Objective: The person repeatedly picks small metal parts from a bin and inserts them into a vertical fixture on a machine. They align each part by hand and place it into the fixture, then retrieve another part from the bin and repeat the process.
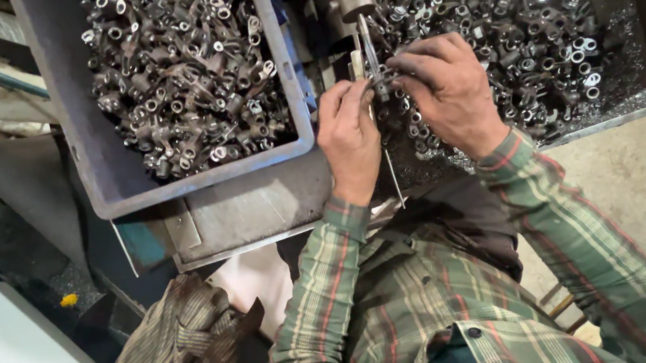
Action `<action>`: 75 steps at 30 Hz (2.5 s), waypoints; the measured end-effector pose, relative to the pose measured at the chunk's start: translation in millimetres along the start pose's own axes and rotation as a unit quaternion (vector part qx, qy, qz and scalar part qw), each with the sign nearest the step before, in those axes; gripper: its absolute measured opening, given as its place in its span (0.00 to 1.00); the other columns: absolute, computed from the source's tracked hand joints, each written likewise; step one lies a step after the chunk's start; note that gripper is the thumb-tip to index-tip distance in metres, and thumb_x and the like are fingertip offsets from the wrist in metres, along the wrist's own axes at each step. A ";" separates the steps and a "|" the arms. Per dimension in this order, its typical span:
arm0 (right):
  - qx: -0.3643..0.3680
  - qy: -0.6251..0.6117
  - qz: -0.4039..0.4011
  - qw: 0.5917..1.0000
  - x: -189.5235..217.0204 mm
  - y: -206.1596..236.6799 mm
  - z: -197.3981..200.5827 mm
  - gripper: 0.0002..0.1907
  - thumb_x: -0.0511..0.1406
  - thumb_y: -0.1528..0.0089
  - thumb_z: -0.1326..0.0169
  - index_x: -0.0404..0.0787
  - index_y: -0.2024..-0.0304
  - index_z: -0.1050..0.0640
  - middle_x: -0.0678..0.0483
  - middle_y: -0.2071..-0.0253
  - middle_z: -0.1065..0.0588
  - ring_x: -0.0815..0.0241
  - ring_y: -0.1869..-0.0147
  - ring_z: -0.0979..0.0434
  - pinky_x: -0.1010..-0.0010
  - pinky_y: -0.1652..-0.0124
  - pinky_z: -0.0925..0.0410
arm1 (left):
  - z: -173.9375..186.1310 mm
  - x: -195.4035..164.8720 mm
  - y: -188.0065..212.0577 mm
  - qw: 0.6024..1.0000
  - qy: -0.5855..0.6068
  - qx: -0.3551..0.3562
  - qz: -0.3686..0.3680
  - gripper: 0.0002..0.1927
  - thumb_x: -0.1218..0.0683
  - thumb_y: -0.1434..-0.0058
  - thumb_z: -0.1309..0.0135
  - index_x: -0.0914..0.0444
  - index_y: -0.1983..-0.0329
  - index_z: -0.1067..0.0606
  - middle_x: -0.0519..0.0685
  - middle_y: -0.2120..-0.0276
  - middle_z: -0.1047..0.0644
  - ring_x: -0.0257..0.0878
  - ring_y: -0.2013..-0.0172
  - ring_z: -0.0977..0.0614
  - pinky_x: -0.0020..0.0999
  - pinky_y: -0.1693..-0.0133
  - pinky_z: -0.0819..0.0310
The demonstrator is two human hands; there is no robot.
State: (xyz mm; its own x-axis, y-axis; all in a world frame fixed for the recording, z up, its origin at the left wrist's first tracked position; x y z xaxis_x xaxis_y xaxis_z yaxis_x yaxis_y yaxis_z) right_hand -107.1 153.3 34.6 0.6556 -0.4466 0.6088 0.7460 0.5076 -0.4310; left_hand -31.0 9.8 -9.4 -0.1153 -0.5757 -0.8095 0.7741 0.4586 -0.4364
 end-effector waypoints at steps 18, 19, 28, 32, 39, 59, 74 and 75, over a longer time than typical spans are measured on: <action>-0.038 -0.173 -0.105 0.979 -28.7 5.7 -20.2 0.11 0.30 0.36 0.38 0.38 0.50 0.18 0.50 0.56 0.22 0.53 0.53 0.22 0.68 0.53 0.29 | -5.3 -4.3 -10.9 0.992 -0.111 0.000 -0.061 0.11 0.64 0.38 0.43 0.63 0.53 0.21 0.53 0.56 0.23 0.51 0.52 0.20 0.43 0.50 0.25; -0.041 -0.203 -0.130 0.970 -32.4 6.7 -21.8 0.11 0.30 0.36 0.39 0.38 0.50 0.18 0.50 0.58 0.23 0.55 0.55 0.22 0.69 0.55 0.29 | -6.0 -4.9 -12.1 0.992 -0.111 0.002 -0.064 0.10 0.64 0.38 0.43 0.63 0.53 0.21 0.53 0.56 0.23 0.51 0.52 0.21 0.42 0.50 0.25; -0.039 -0.114 -0.075 0.990 -19.3 2.6 -9.5 0.12 0.30 0.36 0.37 0.39 0.50 0.18 0.50 0.62 0.22 0.56 0.59 0.24 0.67 0.59 0.31 | -4.9 -1.4 -10.9 0.998 -0.058 -0.011 -0.033 0.09 0.63 0.36 0.43 0.64 0.53 0.21 0.53 0.57 0.23 0.51 0.56 0.20 0.41 0.53 0.24; -0.012 -0.105 -0.088 0.991 -17.1 1.3 -7.0 0.11 0.30 0.37 0.37 0.40 0.51 0.17 0.49 0.63 0.22 0.55 0.60 0.23 0.67 0.60 0.31 | -1.5 -5.9 -11.5 0.998 -0.057 -0.002 -0.019 0.09 0.63 0.37 0.42 0.64 0.53 0.21 0.54 0.58 0.23 0.52 0.56 0.20 0.42 0.54 0.25; 0.183 -0.194 -0.089 0.960 -29.5 44.4 -1.4 0.14 0.40 0.42 0.35 0.41 0.57 0.16 0.52 0.61 0.18 0.59 0.59 0.18 0.71 0.58 0.27 | 47.7 -36.5 34.2 0.995 -0.024 0.093 0.012 0.08 0.64 0.39 0.41 0.64 0.56 0.21 0.54 0.60 0.22 0.49 0.58 0.18 0.41 0.55 0.23; 0.069 -0.092 -0.187 0.976 -80.8 -14.9 -19.0 0.10 0.38 0.34 0.36 0.37 0.57 0.18 0.48 0.60 0.20 0.54 0.56 0.20 0.64 0.56 0.28 | 64.9 -28.4 30.8 0.983 0.102 0.104 0.115 0.12 0.56 0.33 0.38 0.62 0.48 0.20 0.49 0.58 0.20 0.36 0.61 0.18 0.29 0.57 0.23; -0.036 -0.537 -0.259 0.802 -37.6 58.6 -48.5 0.08 0.28 0.30 0.45 0.31 0.49 0.25 0.50 0.52 0.22 0.60 0.48 0.19 0.64 0.47 0.21 | 19.6 -17.2 13.2 0.989 -0.055 0.119 -0.066 0.17 0.63 0.38 0.39 0.63 0.46 0.25 0.53 0.53 0.25 0.52 0.53 0.20 0.43 0.52 0.23; -0.041 -0.536 -0.256 0.804 -35.3 58.4 -47.2 0.08 0.28 0.30 0.45 0.31 0.49 0.25 0.50 0.51 0.22 0.61 0.48 0.19 0.64 0.47 0.21 | 18.4 -17.1 14.1 0.987 -0.067 0.120 -0.084 0.18 0.65 0.39 0.41 0.64 0.45 0.26 0.54 0.52 0.26 0.53 0.51 0.21 0.44 0.50 0.24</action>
State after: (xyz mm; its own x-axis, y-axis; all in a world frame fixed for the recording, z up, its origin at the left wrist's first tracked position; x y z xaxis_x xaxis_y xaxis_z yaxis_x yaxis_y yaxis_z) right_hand -81.2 164.0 -43.5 -0.1835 0.3321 0.9252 0.9197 0.3903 0.0423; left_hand -6.7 13.7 5.5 -0.1838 -0.7219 -0.6672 0.8776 0.1852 -0.4421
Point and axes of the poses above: each hand's wrist, its own y-axis away from the middle knuckle, its own z-axis out of the back of the hand, x = y × z, the point moved 6 cm from there along -y, towards the middle knuckle
